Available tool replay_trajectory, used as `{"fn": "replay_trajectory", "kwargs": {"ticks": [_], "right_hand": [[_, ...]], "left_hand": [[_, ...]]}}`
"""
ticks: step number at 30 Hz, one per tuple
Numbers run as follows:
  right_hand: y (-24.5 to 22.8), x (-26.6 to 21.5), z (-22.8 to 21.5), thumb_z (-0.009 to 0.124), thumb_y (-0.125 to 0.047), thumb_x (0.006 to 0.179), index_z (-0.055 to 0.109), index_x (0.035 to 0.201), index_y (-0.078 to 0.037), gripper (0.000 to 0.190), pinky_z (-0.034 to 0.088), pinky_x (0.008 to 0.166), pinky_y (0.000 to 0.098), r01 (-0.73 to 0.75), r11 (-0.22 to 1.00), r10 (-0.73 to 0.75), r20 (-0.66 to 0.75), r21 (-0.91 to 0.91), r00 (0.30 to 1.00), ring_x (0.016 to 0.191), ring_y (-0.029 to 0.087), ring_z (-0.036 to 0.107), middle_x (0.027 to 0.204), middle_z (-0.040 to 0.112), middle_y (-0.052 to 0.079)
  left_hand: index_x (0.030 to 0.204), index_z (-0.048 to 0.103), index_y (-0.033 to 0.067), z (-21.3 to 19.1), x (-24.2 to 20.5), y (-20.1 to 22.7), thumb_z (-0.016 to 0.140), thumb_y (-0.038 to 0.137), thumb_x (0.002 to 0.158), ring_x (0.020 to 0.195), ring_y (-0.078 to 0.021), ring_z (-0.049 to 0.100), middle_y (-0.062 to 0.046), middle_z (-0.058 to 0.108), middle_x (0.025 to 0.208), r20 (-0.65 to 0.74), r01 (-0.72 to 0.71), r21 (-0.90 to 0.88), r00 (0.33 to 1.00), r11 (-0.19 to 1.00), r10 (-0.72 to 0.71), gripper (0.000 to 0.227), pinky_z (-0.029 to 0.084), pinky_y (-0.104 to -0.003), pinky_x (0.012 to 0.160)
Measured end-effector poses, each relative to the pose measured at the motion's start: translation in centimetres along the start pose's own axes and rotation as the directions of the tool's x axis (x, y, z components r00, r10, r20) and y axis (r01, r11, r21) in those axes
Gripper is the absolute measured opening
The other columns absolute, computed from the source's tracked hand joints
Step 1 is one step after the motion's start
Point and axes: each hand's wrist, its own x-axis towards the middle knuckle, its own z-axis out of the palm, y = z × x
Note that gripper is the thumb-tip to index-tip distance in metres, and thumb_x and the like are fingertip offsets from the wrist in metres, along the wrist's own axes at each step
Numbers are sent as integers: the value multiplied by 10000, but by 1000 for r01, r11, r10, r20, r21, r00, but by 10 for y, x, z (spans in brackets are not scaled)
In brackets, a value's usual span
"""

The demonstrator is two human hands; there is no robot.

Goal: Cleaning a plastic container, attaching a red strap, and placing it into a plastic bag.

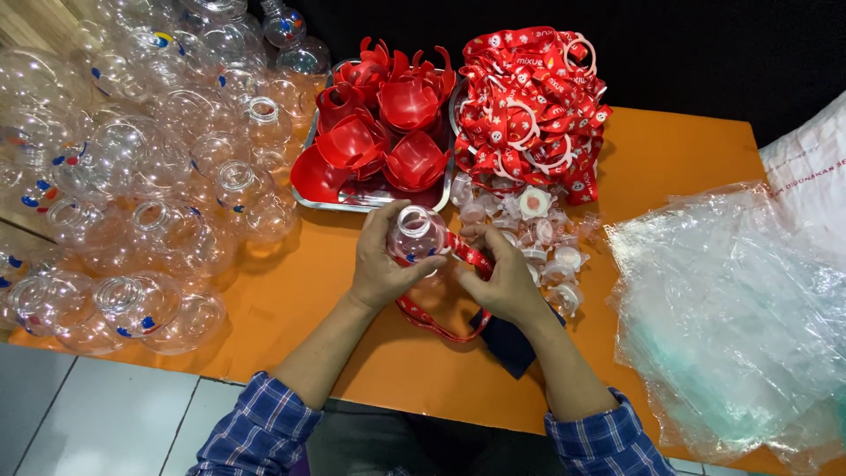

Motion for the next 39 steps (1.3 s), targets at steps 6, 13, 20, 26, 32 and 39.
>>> {"fn": "replay_trajectory", "kwargs": {"ticks": [6,13,20,26,32,39], "right_hand": [[-13,0,0,851,-273,767,705,1188,-46,500,533,650,401,-41,998,41,-1,-53,999,734,291,668,803,677,181],[0,0,0,825,-250,813,773,1045,-107,277,505,614,337,-66,990,50,-125,-127,991,702,231,629,712,620,133],[-3,1,-4,846,-222,808,781,910,-117,160,399,476,259,-129,987,106,-208,-98,972,525,125,507,527,515,59],[-4,0,-5,865,-235,801,776,873,-110,170,396,484,246,-149,986,131,-209,-73,969,527,107,487,515,528,53],[-5,1,-6,876,-239,794,775,874,-90,197,431,511,302,-129,989,111,-201,-78,973,546,149,508,552,563,99],[24,1,-11,795,-228,937,729,962,-51,190,400,459,190,-223,945,267,-170,240,949,486,58,451,573,525,6]], "left_hand": [[1326,615,87,7,-6,-6,1012,501,519,1043,-300,652,-120,617,1094,17,6,9,1000,1000,-6,990,512,-410,988],[1183,664,69,0,2,5,992,559,522,1006,-292,634,-109,653,1038,71,-40,36,997,999,38,886,491,-388,979],[1145,660,102,-19,3,-6,920,650,526,979,-353,651,-117,613,1009,254,50,115,964,992,-78,866,515,-484,901],[968,646,111,-32,3,-20,482,410,993,686,-316,601,-127,564,700,330,151,152,924,977,-194,342,486,-422,668],[627,561,165,-34,2,-39,559,323,989,481,-140,461,-33,489,460,339,314,155,874,937,-349,394,380,-291,489],[890,680,33,-39,13,-4,691,165,903,551,-69,610,5,614,681,443,791,-215,601,573,-665,134,519,-203,512]]}}
